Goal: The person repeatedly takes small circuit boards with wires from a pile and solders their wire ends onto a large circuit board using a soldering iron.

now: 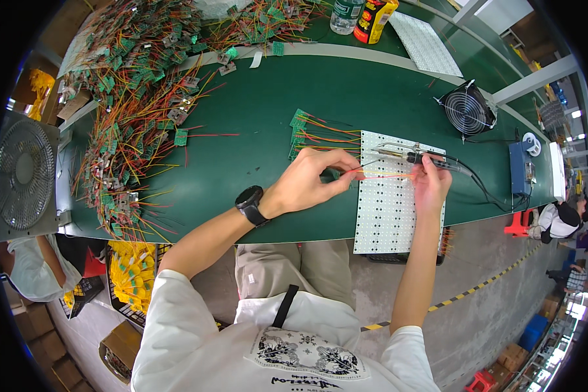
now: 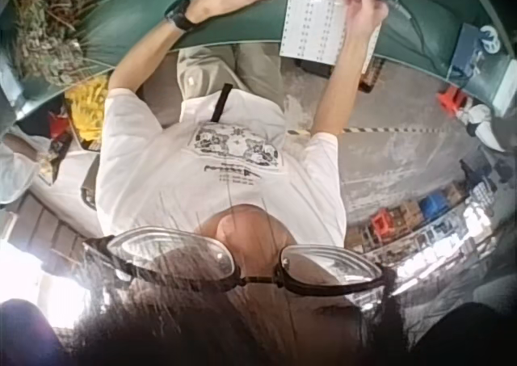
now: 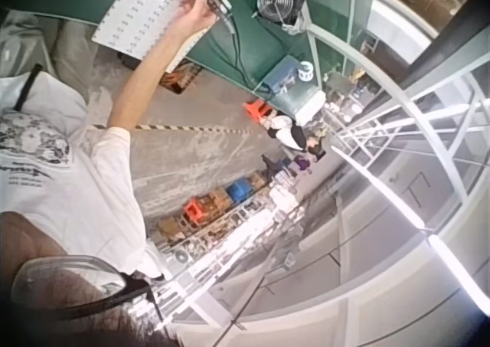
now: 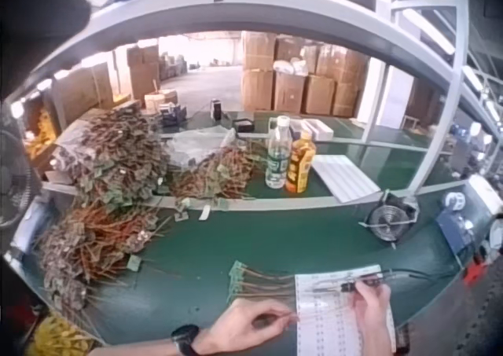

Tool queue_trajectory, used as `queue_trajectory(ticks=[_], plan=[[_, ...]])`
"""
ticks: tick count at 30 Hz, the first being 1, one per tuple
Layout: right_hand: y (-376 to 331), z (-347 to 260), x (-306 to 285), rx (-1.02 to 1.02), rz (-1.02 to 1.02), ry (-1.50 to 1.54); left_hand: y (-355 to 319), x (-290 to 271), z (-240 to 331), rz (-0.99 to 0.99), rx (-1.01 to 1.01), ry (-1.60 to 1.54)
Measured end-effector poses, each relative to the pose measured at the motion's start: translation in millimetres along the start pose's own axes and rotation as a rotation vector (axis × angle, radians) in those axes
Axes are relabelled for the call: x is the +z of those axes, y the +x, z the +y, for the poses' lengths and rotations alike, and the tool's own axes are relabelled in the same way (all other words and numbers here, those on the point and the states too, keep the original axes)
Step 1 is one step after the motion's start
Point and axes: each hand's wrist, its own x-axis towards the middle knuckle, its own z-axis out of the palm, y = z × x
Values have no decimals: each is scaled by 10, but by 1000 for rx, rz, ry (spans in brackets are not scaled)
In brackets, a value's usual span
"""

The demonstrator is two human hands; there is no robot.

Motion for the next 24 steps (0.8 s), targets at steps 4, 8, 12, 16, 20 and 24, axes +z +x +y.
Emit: queue_trajectory(ticks=[4,8,12,16,20,24], plan=[[3,4,12,-5,10,-30,-45,-44,-16,-121,-258,-87],[4,-8,28,-7,-4,-40,-28,54,-101,14,-138,-30],[-5,1,55,-17,33,-51,-3,93,-94,86,-31,169],[-8,0,18,-16,25,-60,39,-37,38,-177,-255,281],[-9,9,33,-35,-4,-53,-41,53,-180,-117,-156,415],[-9,14,32,-42,-2,-73,-4,126,-128,15,23,480]])
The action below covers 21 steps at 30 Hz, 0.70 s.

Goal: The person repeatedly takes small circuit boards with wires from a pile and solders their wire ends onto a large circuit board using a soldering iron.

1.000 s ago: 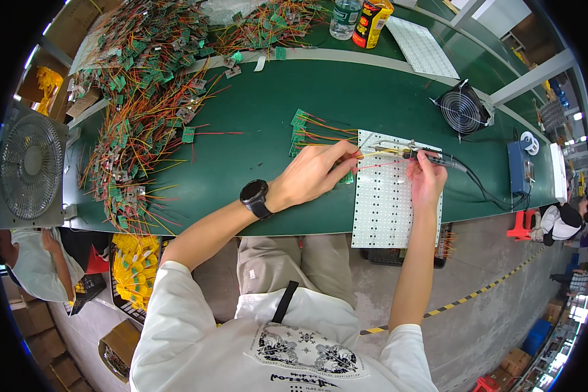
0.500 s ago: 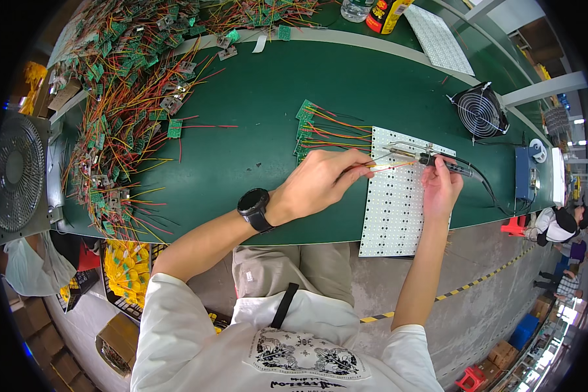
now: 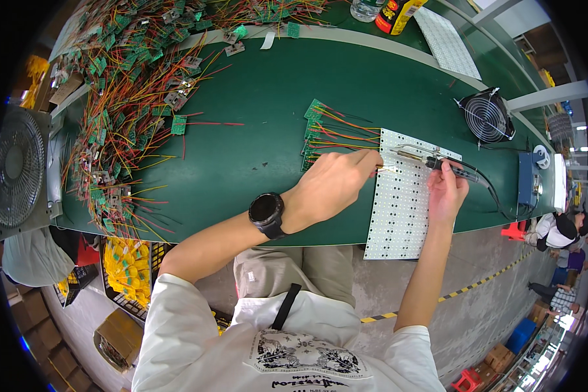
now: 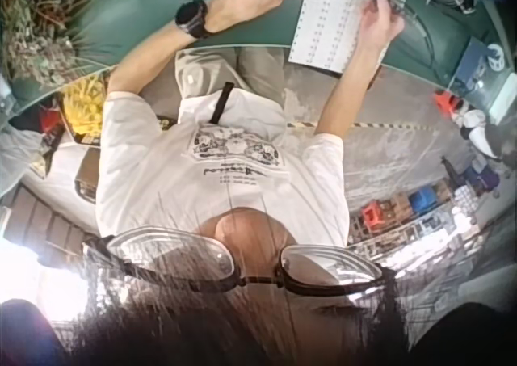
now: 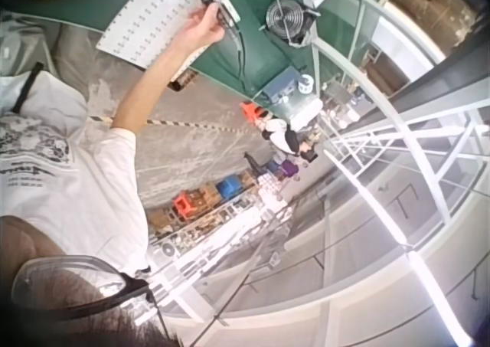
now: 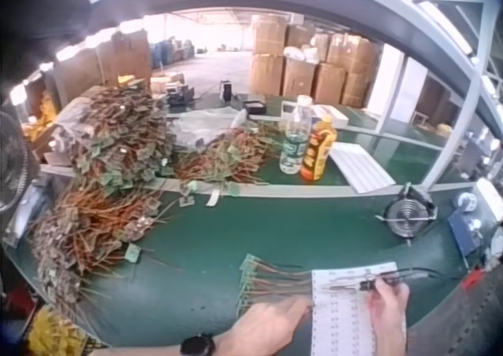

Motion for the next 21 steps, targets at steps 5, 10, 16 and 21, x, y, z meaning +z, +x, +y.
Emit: queue_trajectory(ticks=[5,10,16,21], plan=[[9,16,-24,-22,-2,-2,24,5,77,-38,102,193],[-9,16,37,-53,12,-9,15,-6,126,-41,-66,-118],[-32,0,20,-85,0,-33,-44,104,14,61,-32,99],[-47,13,-30,-217,74,-55,-66,157,-38,48,-45,163]])
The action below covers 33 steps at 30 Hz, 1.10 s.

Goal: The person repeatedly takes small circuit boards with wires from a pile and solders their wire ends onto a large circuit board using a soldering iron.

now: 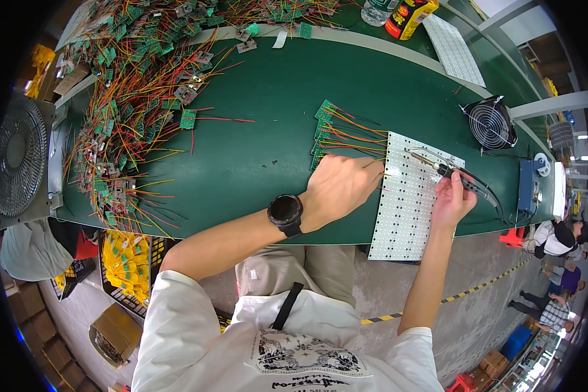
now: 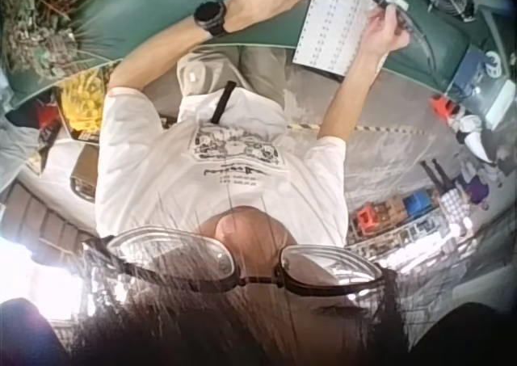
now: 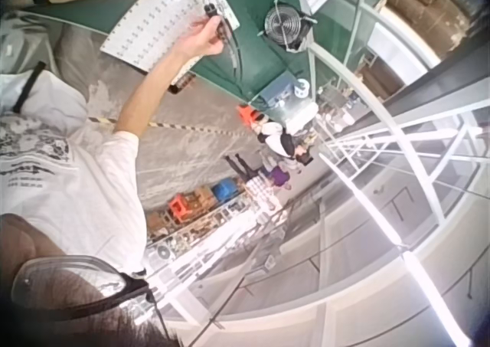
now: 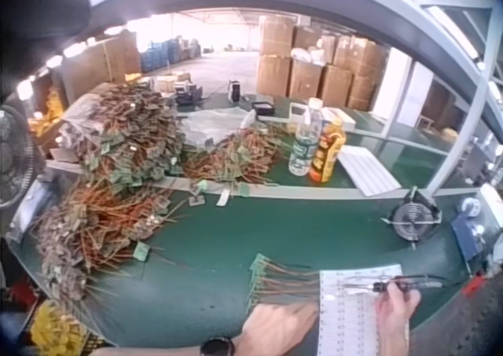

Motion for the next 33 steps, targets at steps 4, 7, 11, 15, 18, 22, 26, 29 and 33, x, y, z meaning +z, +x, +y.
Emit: queue_trajectory(ticks=[4,7,11,15,18,22,26,29,33], plan=[[21,-17,40,-38,66,-39,-6,17,-27,38,-33,-1],[88,-143,85,11,78,-76,10,11,-22,38,-43,-5],[127,-258,89,209,37,28,29,-7,-4,33,-81,2],[59,-173,58,180,-74,15,35,1,0,88,-81,-25],[-8,-60,22,140,-112,21,30,21,-16,94,-102,-32],[-9,-4,-38,144,-187,-19,24,15,-22,104,-128,-52],[-23,-15,-6,144,-178,-30,19,22,-28,118,-120,-51],[-21,-24,-23,126,-189,-31,31,2,-11,109,-133,-58],[-25,-19,-42,153,-214,-46,28,21,-27,114,-124,-56]])
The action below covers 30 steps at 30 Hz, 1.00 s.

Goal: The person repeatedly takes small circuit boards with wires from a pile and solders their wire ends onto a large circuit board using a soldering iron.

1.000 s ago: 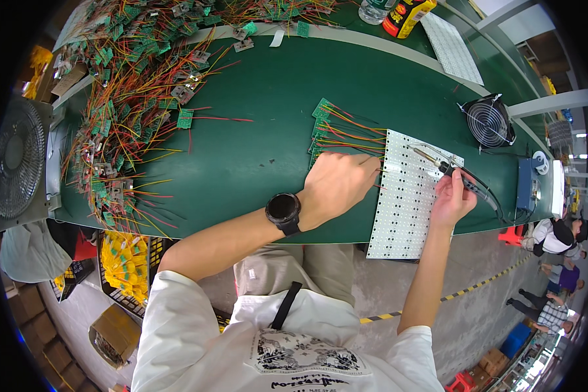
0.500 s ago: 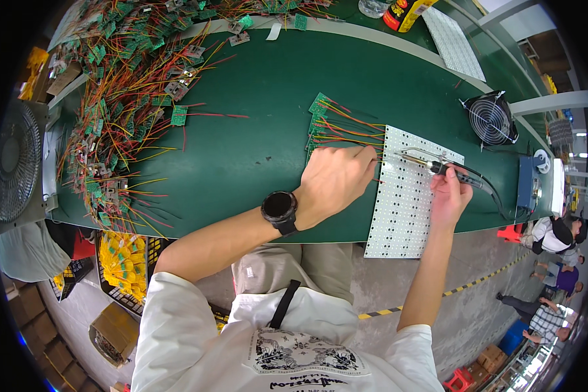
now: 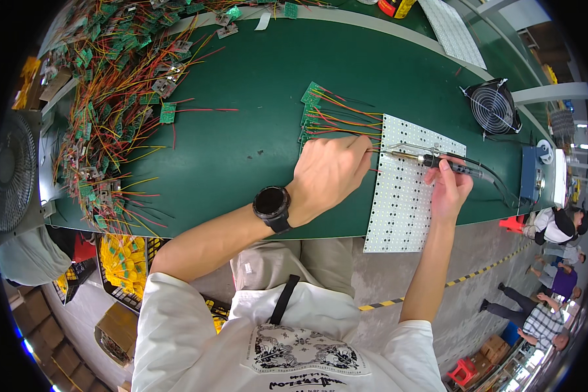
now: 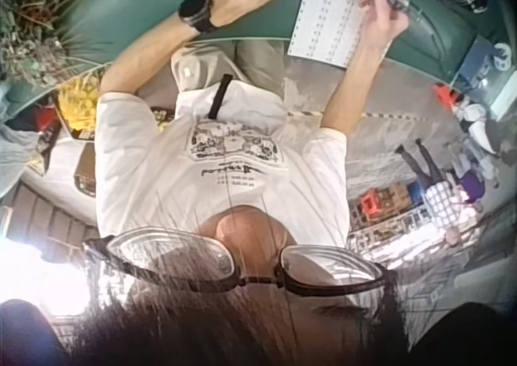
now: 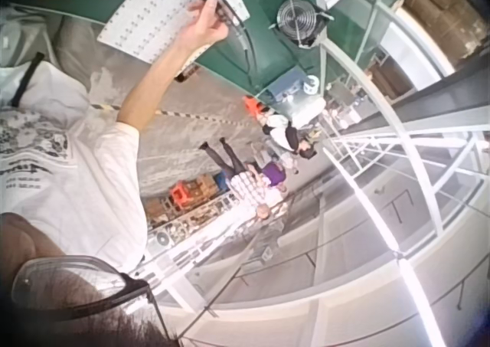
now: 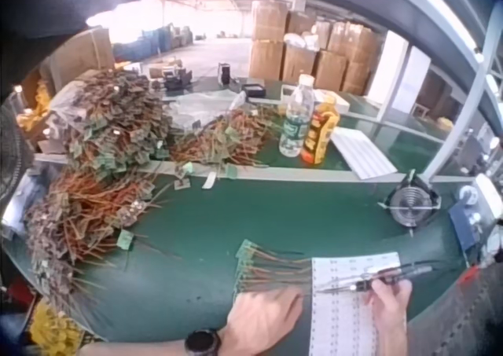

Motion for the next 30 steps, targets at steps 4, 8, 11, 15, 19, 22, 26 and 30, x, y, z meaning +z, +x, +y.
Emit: queue_trajectory(ticks=[4,8,11,15,19,22,26,30], plan=[[1,-9,18,-5,-5,1,3,2,-5,13,5,-1],[-3,-18,38,-15,-7,1,2,16,-16,-1,-1,12],[-1,-10,32,-18,-18,-7,-2,15,-17,4,3,19],[-3,-15,33,-12,-20,-13,5,14,-15,17,12,19],[-4,-36,58,-13,-22,-23,2,16,-17,12,6,29],[-2,-22,33,-21,-23,-20,-2,19,-14,16,7,16],[-3,-31,59,-29,-23,-22,0,21,-24,7,7,15],[2,-42,79,-40,-5,-23,5,5,-4,11,6,18]])
